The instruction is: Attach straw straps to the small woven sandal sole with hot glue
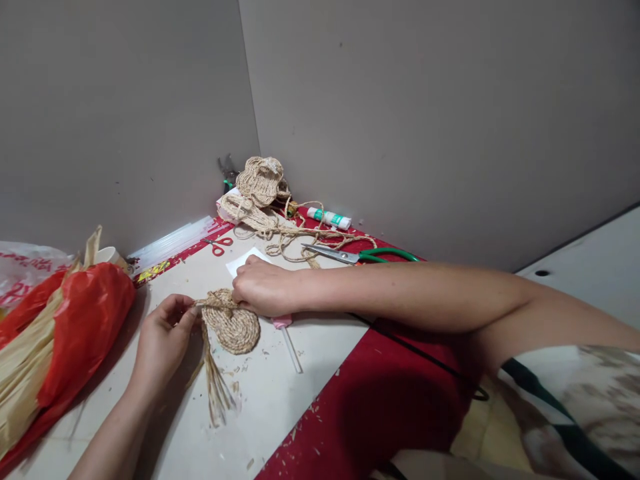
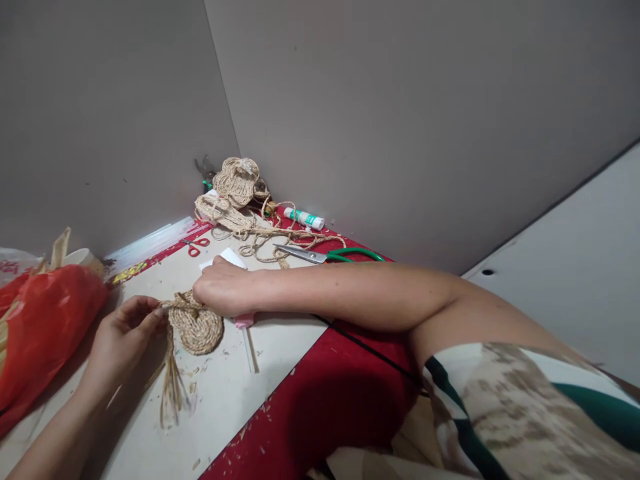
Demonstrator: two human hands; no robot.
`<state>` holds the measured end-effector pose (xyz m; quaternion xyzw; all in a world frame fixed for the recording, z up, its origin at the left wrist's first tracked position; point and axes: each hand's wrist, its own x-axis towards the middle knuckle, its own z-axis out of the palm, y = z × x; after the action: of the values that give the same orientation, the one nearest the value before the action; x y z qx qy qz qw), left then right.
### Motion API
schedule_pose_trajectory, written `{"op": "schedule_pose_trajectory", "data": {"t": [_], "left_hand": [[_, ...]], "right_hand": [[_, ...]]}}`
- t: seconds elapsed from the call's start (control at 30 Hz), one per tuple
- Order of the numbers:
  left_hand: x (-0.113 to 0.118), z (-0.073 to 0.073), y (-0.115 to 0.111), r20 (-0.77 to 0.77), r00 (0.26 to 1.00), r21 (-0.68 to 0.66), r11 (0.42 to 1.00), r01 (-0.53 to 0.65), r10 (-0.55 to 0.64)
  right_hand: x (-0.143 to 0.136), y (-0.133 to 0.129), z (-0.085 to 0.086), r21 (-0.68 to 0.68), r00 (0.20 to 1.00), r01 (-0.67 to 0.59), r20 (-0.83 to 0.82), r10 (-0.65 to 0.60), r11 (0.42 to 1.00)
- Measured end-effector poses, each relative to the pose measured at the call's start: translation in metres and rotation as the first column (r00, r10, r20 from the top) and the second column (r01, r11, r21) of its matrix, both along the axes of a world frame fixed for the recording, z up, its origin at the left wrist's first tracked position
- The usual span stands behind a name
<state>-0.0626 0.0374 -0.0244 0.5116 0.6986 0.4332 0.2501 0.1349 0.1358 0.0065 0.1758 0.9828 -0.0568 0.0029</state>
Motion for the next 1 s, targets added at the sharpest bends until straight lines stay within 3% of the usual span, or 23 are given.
{"op": "schedule_pose_trajectory", "data": {"t": [0.13, 0.27, 0.53, 0.8, 1.0], "left_hand": [[0.001, 0.001, 0.000, -0.179, 0.984, 0.032, 0.999, 0.002, 0.004], [0.002, -0.006, 0.000, -0.196, 0.981, 0.027, 1.000, -0.006, 0.011], [0.012, -0.003, -0.005, 0.083, 0.996, -0.032, 0.999, -0.031, 0.033], [0.018, -0.009, -0.006, 0.345, 0.931, 0.014, 0.990, -0.137, 0.124], [0.020, 0.011, -0.012, 0.493, 0.848, 0.029, 0.970, -0.241, 0.196]], "right_hand": [[0.001, 0.000, 0.002, -0.023, 1.000, 0.004, 0.001, -0.004, 1.000], [0.001, -0.002, 0.004, -0.007, 1.000, -0.003, 0.025, 0.003, 1.000], [0.000, -0.004, 0.002, 0.029, 1.000, 0.006, 0.021, -0.007, 1.000], [0.003, -0.006, 0.000, 0.008, 1.000, 0.003, -0.030, -0.003, 1.000], [0.006, -0.011, 0.004, -0.033, 0.986, -0.015, -0.165, 0.009, 0.999]]}}
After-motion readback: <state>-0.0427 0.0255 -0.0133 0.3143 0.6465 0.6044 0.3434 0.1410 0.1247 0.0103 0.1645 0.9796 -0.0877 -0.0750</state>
